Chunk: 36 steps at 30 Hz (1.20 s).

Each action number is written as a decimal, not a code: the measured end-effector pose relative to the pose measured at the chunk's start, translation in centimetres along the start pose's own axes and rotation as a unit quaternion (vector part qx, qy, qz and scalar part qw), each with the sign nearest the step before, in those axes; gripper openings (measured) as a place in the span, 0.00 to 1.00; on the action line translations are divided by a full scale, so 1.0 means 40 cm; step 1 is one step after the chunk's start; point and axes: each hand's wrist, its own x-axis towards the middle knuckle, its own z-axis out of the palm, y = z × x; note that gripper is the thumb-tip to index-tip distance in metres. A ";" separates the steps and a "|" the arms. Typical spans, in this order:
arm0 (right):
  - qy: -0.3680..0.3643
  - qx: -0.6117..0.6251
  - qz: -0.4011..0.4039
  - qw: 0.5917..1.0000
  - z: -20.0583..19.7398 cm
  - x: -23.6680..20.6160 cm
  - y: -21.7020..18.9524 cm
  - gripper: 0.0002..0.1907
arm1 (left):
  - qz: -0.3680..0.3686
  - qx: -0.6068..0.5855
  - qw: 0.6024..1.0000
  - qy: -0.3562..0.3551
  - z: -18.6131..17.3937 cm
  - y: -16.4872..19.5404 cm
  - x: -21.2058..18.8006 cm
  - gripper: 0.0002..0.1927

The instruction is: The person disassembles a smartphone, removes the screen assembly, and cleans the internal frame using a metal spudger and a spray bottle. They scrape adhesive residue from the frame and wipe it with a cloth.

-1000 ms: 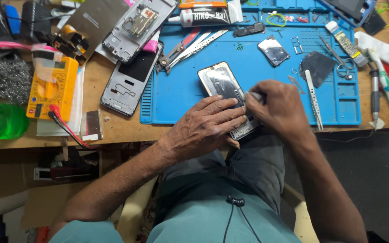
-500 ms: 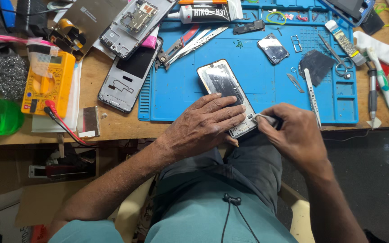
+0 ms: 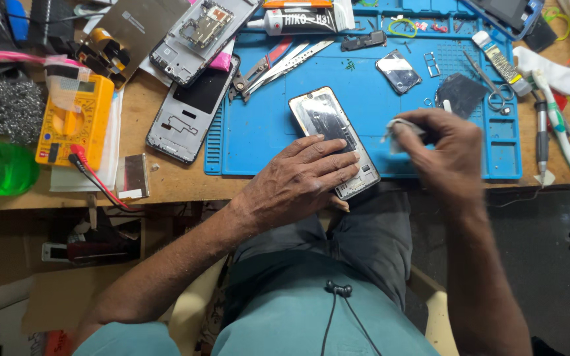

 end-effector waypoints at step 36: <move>0.090 0.139 -0.077 0.983 0.019 -0.203 0.068 0.07 | -0.006 0.031 0.999 -0.019 0.025 -0.003 0.029 0.32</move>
